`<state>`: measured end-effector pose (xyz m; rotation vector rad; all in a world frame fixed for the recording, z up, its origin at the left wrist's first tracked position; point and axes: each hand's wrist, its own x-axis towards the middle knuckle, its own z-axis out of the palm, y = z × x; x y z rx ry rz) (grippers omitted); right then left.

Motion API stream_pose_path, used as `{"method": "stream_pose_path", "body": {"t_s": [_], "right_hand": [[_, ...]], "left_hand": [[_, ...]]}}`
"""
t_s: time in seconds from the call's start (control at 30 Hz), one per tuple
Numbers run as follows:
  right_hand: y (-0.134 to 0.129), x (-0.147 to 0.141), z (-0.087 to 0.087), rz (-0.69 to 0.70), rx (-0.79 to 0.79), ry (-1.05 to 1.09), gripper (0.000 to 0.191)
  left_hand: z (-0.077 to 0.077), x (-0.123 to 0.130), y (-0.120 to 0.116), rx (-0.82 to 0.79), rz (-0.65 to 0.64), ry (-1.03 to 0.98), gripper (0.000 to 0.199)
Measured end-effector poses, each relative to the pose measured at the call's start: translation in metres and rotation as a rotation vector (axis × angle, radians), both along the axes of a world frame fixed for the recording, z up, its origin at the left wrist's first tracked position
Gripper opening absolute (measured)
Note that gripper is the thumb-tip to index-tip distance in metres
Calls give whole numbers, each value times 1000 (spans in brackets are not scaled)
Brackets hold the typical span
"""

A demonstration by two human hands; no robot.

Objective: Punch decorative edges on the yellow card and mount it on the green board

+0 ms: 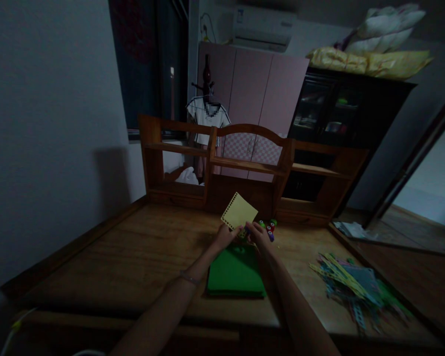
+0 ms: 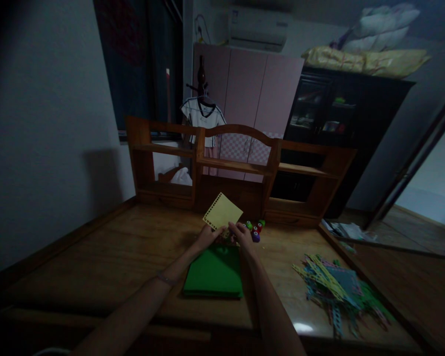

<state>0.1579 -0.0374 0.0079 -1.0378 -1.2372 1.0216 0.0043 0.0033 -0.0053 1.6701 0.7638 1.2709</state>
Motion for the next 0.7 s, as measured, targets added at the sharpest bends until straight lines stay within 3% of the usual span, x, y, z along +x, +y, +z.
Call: {"method": "stream_pose_path", "body": {"t_s": [0.43,0.7], "right_hand": [[-9,-6,12,-36,-60,49,44],[-3,-5,5,-44,-56,81,43]], "left_hand": [[11,-4,-10,-109,-65,25,38],[5,-2,-4,-91,-57,27,39]]}}
